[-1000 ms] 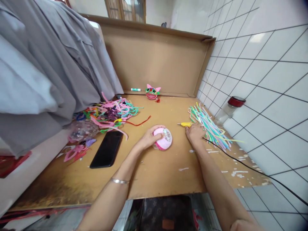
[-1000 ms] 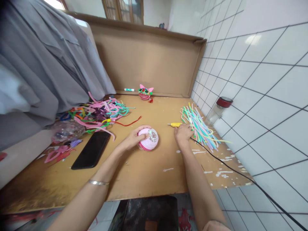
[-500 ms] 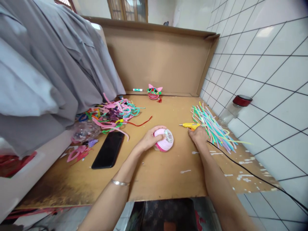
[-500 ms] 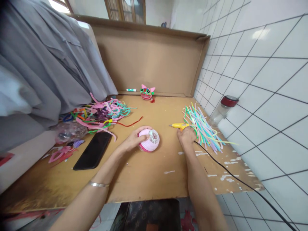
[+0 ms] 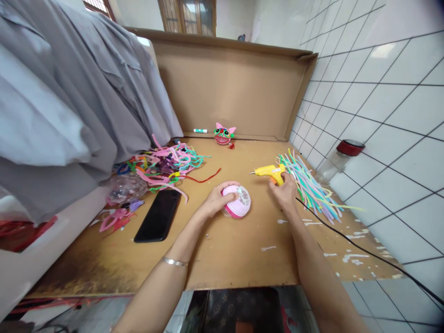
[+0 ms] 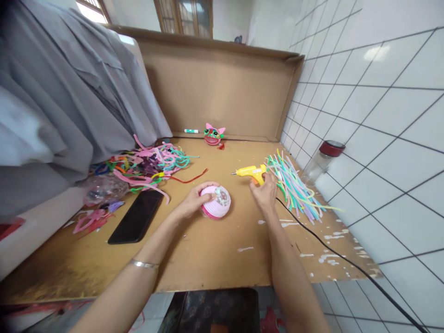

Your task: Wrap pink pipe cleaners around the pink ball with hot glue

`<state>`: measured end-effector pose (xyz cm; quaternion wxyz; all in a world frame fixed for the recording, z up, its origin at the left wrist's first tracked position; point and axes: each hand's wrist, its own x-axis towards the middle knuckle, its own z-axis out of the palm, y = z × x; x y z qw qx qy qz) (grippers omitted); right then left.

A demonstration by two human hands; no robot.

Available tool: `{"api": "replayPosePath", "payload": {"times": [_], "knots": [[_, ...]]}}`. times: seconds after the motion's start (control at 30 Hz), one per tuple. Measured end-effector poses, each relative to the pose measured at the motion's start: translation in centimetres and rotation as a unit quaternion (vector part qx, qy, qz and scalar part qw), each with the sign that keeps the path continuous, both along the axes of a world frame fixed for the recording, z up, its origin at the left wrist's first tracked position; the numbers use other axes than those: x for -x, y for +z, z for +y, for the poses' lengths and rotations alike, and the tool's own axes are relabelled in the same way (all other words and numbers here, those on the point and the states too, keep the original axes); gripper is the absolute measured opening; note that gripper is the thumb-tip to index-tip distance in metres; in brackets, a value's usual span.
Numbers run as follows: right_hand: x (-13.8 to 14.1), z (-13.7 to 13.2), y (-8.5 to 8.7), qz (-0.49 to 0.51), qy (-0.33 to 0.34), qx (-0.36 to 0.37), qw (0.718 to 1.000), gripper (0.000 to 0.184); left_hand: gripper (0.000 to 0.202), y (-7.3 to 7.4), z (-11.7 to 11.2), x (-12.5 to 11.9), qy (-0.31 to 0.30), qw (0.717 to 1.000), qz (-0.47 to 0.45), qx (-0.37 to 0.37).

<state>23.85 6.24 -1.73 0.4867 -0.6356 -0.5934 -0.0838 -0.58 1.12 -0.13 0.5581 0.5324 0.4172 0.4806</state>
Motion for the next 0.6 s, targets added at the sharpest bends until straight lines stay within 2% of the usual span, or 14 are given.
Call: {"api": "replayPosePath", "payload": {"times": [0.17, 0.27, 0.6], "knots": [[0.8, -0.7, 1.0, -0.007, 0.122, -0.055, 0.991, 0.021, 0.051, -0.1, 0.3, 0.0, 0.041, 0.999, -0.024, -0.003], [1.2, -1.3, 1.6, -0.027, 0.167, -0.068, 0.983, 0.019, 0.050, 0.1, 0.4, -0.1, 0.073, 0.997, -0.035, 0.002], [1.5, -2.0, 2.2, -0.035, 0.190, -0.047, 0.980, 0.018, 0.052, 0.2, 0.3, 0.2, 0.079, 0.996, -0.036, 0.011]]}}
